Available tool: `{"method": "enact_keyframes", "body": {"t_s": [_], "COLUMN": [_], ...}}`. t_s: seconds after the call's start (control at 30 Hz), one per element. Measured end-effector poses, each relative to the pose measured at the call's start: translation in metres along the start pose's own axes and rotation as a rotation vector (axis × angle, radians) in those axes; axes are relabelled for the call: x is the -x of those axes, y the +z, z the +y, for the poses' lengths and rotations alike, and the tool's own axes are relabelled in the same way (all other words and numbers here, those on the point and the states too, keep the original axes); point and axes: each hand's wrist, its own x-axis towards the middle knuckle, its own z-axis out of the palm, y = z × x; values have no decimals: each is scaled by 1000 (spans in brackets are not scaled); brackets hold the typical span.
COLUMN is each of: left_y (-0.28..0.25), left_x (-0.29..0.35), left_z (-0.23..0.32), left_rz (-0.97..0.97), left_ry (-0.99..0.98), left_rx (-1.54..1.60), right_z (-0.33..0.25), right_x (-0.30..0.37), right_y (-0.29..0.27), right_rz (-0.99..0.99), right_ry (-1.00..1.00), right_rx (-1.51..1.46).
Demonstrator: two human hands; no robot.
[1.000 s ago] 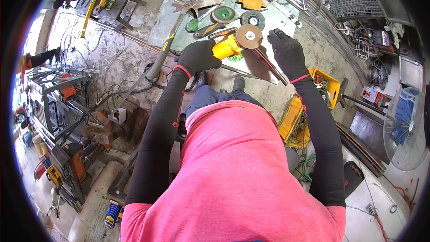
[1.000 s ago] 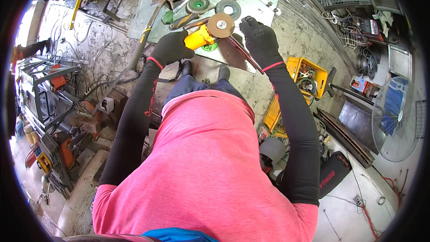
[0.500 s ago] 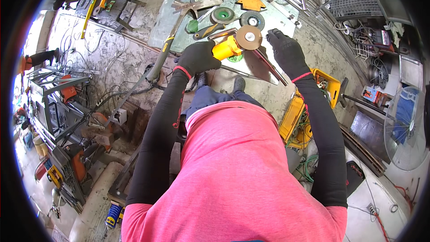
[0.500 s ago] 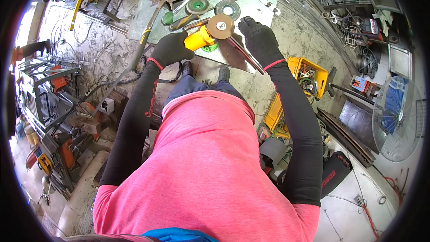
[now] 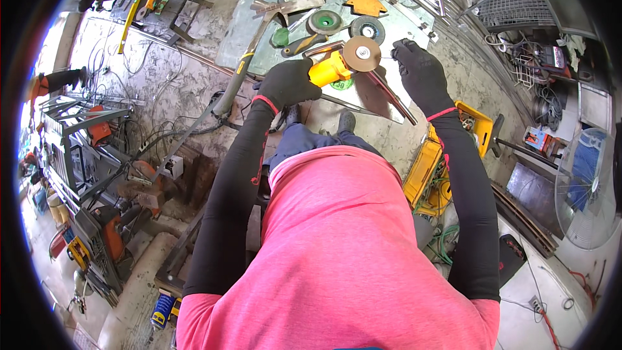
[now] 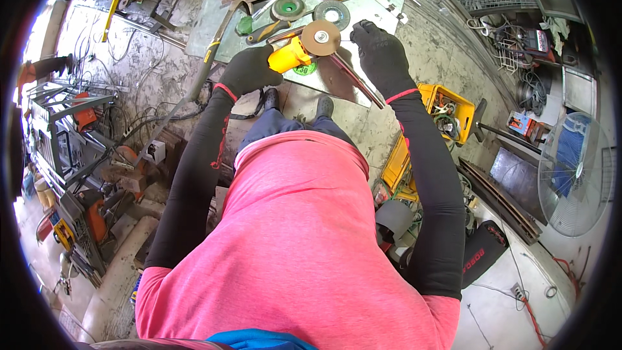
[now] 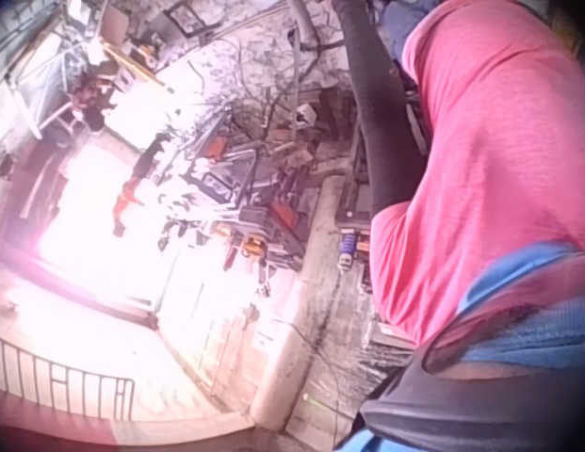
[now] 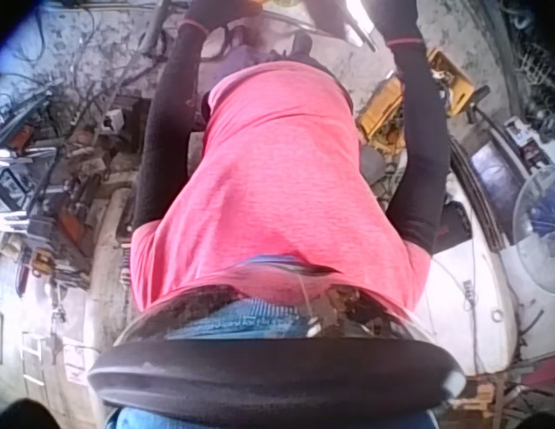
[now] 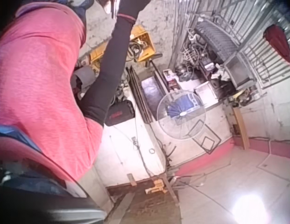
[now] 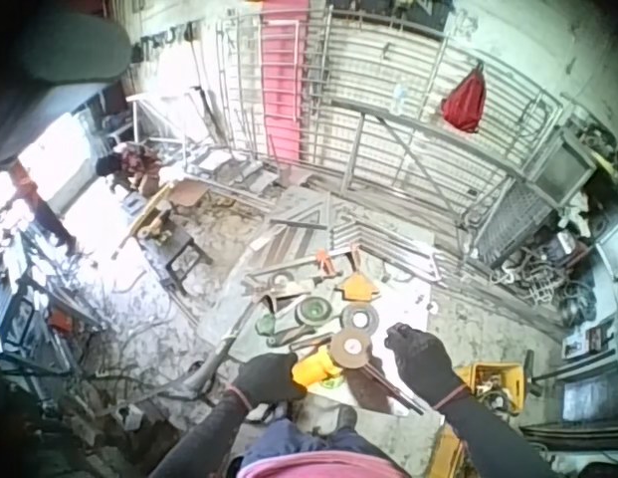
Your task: The recorder uses a TIG welder to join metal bars, then uses an angle grinder to smooth the joints and check the fitment of a frame assembly.
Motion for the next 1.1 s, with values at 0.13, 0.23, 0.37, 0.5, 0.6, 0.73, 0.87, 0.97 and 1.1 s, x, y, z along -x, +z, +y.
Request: {"method": "enact_keyframes", "body": {"t_s": [0.13,0.23,0.37,0.5,0.6,0.73,0.87,0.97,1.1], "left_y": [-1,-1,0,3,3,1,2,1,1], "left_x": [1,2,0,0,0,0,0,-1,-1], "left_z": [0,0,-2,-4,-4,-1,-4,-4,-3], "left_rz": [4,6,10,19,24,16,12,-1,-1], "left_ry": [-3,3,6,2,0,1,-1,12,9], "left_rx": [2,2,6,-11,-5,-4,-4,3,0], "right_z": [-6,-5,0,0,-5,3,1,1,3], "right_x": [2,6,9,8,5,6,4,4,3], "right_y": [1,5,13,13,11,14,10,8,8], "right_rz": [-61,-8,60,-10,-66,-3,-79,-110,-90], "right_ry": [41,0,-52,-69,-49,-131,-108,-104,-160], "right_rx": [125,167,156,187,233,225,225,227,243]}}
